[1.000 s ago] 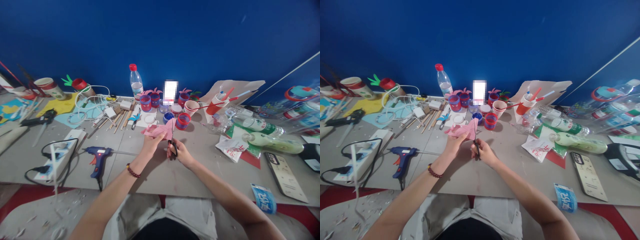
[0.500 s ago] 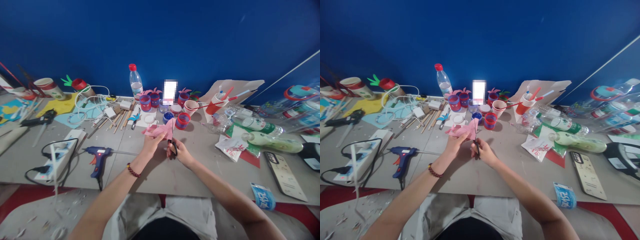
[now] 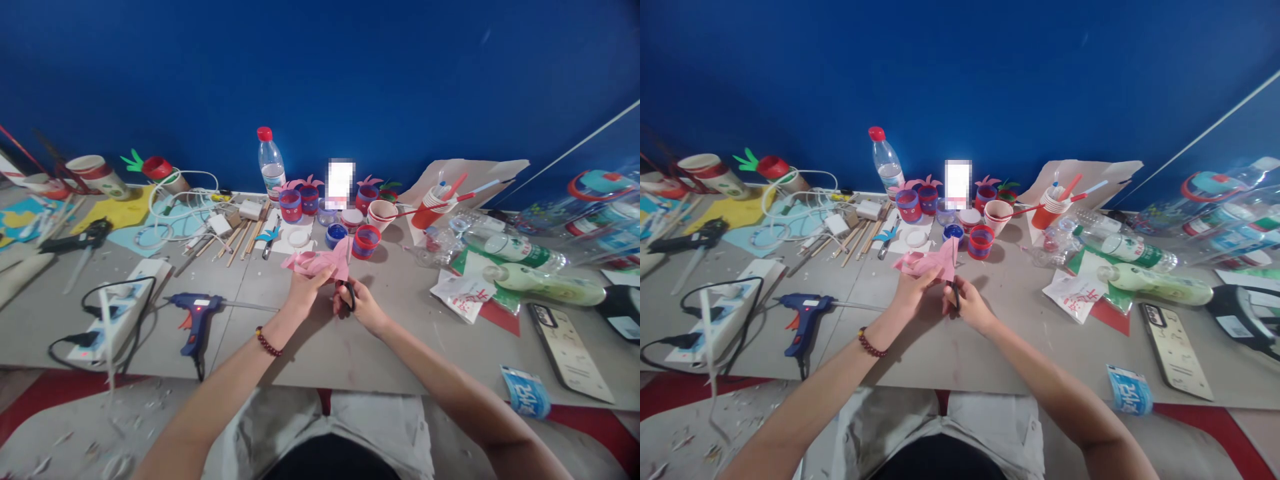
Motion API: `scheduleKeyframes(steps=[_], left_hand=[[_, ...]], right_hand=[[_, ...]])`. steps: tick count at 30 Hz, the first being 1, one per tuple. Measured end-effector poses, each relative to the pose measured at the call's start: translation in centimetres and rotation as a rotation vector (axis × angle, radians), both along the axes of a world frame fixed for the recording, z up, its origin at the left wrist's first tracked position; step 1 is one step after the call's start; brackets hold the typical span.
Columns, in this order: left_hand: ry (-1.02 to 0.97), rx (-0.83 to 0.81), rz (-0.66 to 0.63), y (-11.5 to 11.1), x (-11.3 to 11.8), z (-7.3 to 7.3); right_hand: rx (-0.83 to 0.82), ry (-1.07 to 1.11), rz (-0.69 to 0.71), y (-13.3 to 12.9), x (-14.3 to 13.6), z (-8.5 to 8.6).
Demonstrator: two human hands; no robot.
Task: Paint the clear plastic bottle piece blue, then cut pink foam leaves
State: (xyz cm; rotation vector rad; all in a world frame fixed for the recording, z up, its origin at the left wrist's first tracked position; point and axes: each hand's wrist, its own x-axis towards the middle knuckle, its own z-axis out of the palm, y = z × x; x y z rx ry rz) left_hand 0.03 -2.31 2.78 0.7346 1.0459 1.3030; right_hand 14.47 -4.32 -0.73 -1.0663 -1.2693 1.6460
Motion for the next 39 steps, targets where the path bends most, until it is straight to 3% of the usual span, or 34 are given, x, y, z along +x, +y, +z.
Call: scheduleKeyframes(steps=[10,15,39], left_hand=[[0.045,-0.065,0.008,0.16,-0.10,-0.63],[0.050,-0.019,0.012,0.30,-0.18,-0.79],[0.087,0.002,0.034,0.24,-0.05,-0.28]], right_hand=[[0.001,-0.016,-0.013,-0.05,0.03,0.04],[0.001,-0.007,-0.018,-0.04,0.00,0.00],[0.000,0.011,-0.014,0.04,0.01,-0.08]])
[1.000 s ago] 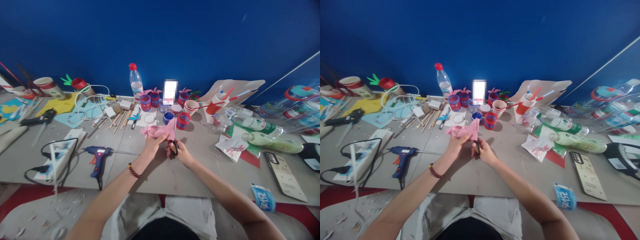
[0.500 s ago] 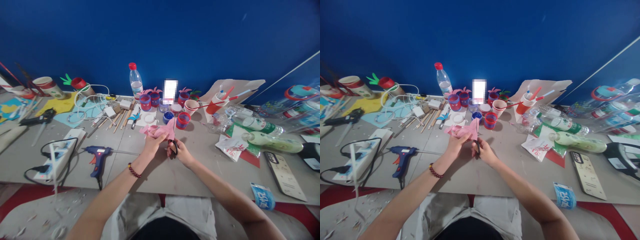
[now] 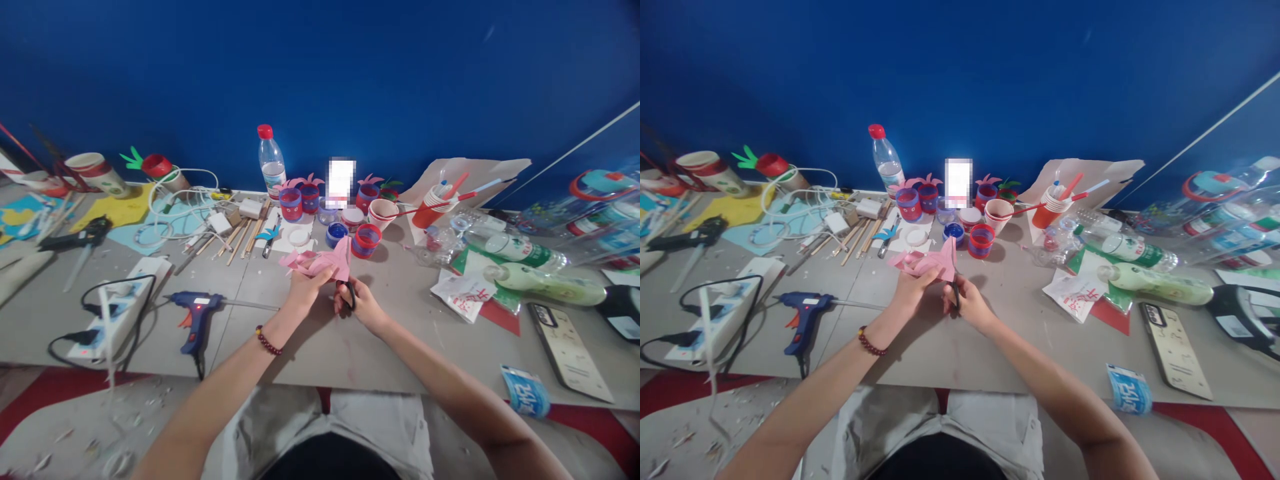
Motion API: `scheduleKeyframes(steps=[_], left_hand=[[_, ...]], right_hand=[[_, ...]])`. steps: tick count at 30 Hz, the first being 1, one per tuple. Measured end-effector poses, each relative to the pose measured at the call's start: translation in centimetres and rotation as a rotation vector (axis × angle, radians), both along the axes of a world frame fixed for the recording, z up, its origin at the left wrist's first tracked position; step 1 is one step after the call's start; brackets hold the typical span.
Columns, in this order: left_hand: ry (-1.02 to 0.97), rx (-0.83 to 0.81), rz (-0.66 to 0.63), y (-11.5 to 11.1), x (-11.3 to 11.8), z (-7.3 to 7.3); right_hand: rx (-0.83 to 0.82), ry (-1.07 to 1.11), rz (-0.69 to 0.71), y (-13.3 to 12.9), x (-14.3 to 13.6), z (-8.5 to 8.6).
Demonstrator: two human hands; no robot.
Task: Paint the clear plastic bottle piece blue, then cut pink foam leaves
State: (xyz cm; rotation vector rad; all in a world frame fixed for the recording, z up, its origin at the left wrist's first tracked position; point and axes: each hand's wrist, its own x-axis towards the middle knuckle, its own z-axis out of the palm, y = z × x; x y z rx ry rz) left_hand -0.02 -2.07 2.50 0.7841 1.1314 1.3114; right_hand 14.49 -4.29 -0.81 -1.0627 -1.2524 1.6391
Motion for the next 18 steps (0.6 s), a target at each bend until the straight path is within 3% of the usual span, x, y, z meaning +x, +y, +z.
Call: scheduleKeyframes(steps=[5,12,18], left_hand=[[0.043,0.019,-0.015,-0.1,0.0,0.2],[0.157,0.182,0.008,-0.3,-0.1,0.9],[0.162,0.158,0.046,-0.3,0.0,0.3]], right_hand=[[-0.001,0.003,-0.005,0.0,0.0,0.1],[-0.044,-0.016,-0.039,-0.1,-0.2,0.8],[-0.060,-0.029,-0.006,-0.2,-0.4,1.5]])
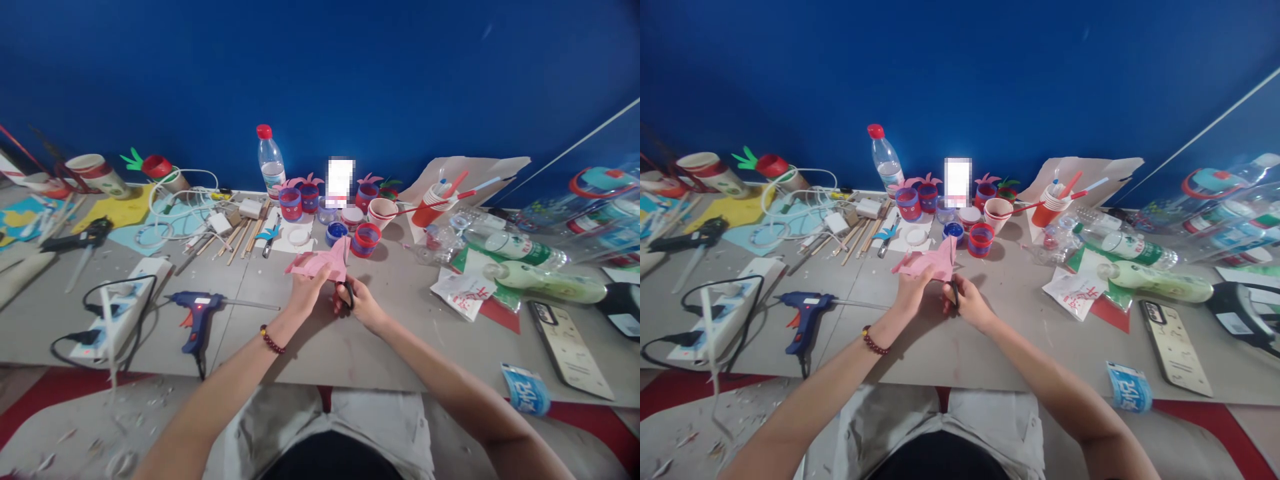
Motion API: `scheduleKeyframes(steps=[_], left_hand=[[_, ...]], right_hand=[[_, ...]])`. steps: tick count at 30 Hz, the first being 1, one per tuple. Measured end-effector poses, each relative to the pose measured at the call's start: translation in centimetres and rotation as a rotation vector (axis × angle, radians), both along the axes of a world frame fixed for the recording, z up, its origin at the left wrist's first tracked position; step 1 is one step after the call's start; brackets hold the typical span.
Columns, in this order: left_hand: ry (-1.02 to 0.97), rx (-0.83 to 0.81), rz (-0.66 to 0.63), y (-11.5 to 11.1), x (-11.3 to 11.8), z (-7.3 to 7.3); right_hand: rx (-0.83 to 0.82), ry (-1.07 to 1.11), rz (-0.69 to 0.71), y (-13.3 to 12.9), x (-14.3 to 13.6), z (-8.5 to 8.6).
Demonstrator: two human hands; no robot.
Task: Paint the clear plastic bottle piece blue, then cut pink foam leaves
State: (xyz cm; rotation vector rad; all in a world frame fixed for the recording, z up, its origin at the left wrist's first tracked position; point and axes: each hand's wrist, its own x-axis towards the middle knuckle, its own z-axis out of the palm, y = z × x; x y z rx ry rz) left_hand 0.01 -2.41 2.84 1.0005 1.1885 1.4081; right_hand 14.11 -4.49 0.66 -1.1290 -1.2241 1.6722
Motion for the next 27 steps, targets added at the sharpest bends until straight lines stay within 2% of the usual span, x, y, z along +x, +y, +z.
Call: scheduleKeyframes(steps=[3,8,13,18,27], left_hand=[[0.034,-0.037,0.046,0.1,0.0,-0.4],[0.052,-0.082,0.012,0.0,0.2,0.0],[0.100,-0.004,0.050,0.0,0.3,0.7],[0.180,0.120,0.062,-0.1,0.3,0.8],[0.124,0.113,0.076,-0.5,0.6,0.9]], right_hand=[[0.005,-0.004,0.022,-0.1,0.0,-0.1],[0.023,-0.017,0.046,-0.1,0.0,-0.8],[0.043,-0.025,0.052,0.0,0.2,-1.2],[0.033,-0.030,0.036,-0.3,0.1,-1.0],[0.010,0.013,0.031,-0.8,-0.5,-0.3]])
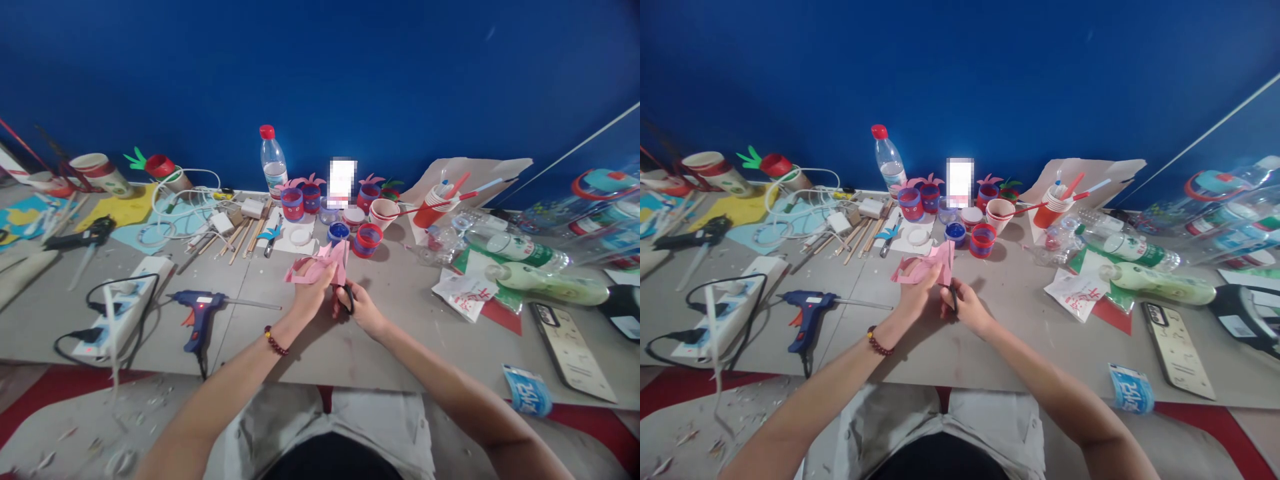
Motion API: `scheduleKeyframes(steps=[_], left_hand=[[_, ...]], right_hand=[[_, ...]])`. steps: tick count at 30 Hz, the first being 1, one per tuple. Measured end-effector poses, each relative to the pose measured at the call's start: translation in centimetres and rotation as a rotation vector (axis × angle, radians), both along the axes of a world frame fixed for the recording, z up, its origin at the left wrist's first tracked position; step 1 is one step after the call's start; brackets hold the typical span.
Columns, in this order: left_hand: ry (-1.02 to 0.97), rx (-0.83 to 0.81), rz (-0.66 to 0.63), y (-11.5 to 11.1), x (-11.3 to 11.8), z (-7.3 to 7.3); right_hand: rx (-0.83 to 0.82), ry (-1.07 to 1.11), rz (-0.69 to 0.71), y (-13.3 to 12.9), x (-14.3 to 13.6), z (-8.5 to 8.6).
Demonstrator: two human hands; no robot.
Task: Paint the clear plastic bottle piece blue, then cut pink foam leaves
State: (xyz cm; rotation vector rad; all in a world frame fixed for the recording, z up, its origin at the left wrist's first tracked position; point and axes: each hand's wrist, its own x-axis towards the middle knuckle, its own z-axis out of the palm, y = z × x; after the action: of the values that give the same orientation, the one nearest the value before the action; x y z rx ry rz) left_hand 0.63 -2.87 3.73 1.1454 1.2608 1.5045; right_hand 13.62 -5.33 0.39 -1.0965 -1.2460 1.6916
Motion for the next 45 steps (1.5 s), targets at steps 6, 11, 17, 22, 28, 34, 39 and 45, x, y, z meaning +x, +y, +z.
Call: scheduleKeyframes(steps=[6,11,17,22,28,34,39,45], left_hand=[[-0.003,-0.027,0.011,0.03,0.01,0.26],[0.005,-0.033,0.009,-0.19,0.09,0.30],[0.027,-0.017,0.015,-0.13,0.02,-0.21],[0.009,-0.026,0.028,-0.07,0.14,-0.29],[0.018,-0.053,0.007,-0.15,0.13,-0.14],[0.006,-0.052,0.005,-0.28,0.25,-0.24],[0.016,-0.061,0.003,-0.39,0.23,-0.20],[0.003,-0.070,0.008,-0.29,0.27,-0.38]], right_hand=[[-0.032,0.010,-0.015,0.01,-0.04,-0.17],[-0.045,0.003,-0.013,0.05,-0.07,-0.04],[-0.024,-0.007,-0.008,-0.04,-0.03,-0.12],[-0.025,-0.003,-0.001,0.01,0.03,-0.39],[-0.005,-0.001,-0.003,0.04,0.06,-0.16],[-0.019,-0.015,0.001,0.02,-0.08,-0.14],[-0.020,-0.011,0.000,0.06,-0.09,-0.24],[-0.021,-0.011,-0.012,0.03,-0.03,-0.13]])
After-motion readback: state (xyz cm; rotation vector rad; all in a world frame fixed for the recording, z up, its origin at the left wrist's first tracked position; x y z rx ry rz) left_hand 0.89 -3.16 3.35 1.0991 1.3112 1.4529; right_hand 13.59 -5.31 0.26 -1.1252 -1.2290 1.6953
